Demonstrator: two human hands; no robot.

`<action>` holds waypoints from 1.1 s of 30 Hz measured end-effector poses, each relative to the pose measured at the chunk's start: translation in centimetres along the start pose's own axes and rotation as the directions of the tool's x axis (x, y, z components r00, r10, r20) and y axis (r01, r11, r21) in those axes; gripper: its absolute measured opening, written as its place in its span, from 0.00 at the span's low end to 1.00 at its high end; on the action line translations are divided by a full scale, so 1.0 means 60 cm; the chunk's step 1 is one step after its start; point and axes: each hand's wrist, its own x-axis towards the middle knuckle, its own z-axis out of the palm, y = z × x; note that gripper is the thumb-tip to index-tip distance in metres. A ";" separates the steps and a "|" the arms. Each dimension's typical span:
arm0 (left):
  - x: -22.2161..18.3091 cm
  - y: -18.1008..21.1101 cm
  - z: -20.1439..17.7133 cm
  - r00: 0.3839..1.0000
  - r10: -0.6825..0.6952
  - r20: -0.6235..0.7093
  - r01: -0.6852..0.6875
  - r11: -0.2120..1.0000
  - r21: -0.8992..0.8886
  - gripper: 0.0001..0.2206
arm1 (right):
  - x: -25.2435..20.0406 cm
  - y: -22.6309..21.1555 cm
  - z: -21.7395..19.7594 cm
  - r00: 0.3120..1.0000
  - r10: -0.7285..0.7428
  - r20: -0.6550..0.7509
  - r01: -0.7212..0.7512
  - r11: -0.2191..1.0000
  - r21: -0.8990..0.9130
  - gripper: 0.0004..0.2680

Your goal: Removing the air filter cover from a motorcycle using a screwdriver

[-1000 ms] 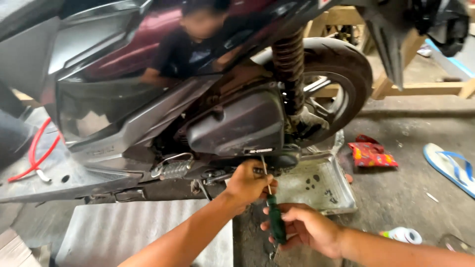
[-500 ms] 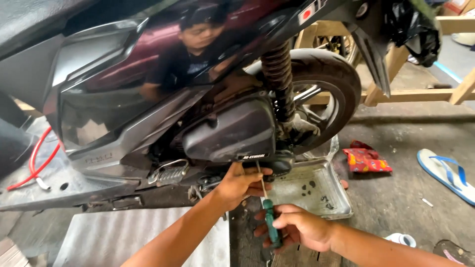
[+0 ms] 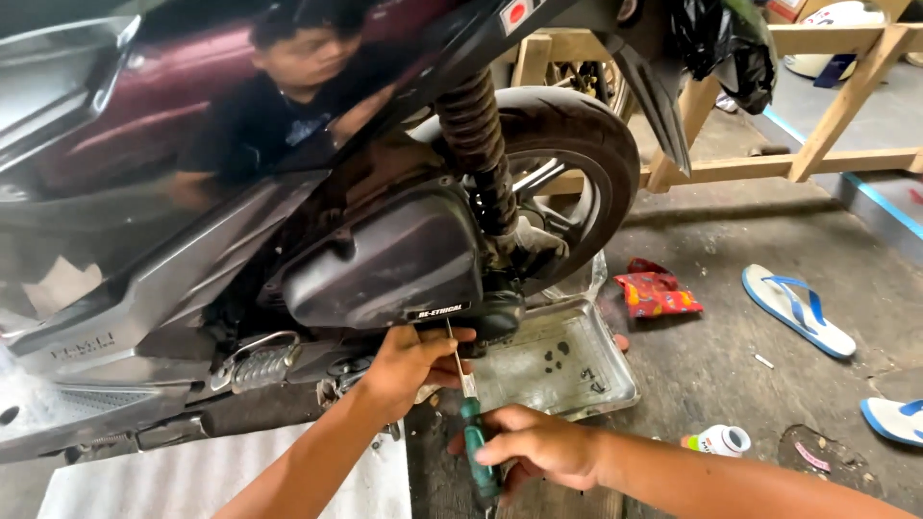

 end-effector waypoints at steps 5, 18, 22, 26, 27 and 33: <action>0.000 -0.006 -0.012 0.999 -0.008 0.034 0.010 0.998 -0.067 0.15 | 0.001 0.010 -0.020 0.995 0.003 0.104 -0.020 0.987 0.162 0.20; 0.001 0.002 -0.011 0.998 -0.044 0.053 0.050 0.993 -0.111 0.13 | 0.006 0.020 0.002 0.995 -0.004 0.100 -0.021 0.968 0.250 0.18; -0.003 0.009 -0.008 0.997 -0.065 0.036 0.069 0.991 -0.114 0.13 | -0.006 -0.012 -0.009 0.980 0.051 0.193 -0.118 0.928 0.353 0.23; -0.003 0.005 -0.009 0.998 -0.015 0.069 0.022 0.994 -0.108 0.14 | 0.013 -0.005 -0.007 1.000 0.012 -0.007 -0.012 1.000 0.024 0.18; -0.006 0.003 -0.008 0.997 0.003 0.080 0.004 0.997 -0.082 0.15 | 0.022 0.005 -0.009 0.999 -0.016 -0.050 0.018 0.999 0.030 0.17; 0.012 -0.013 -0.014 0.993 0.010 0.116 0.002 0.994 -0.105 0.13 | 0.014 -0.004 -0.002 0.993 0.115 0.029 -0.116 0.992 0.040 0.17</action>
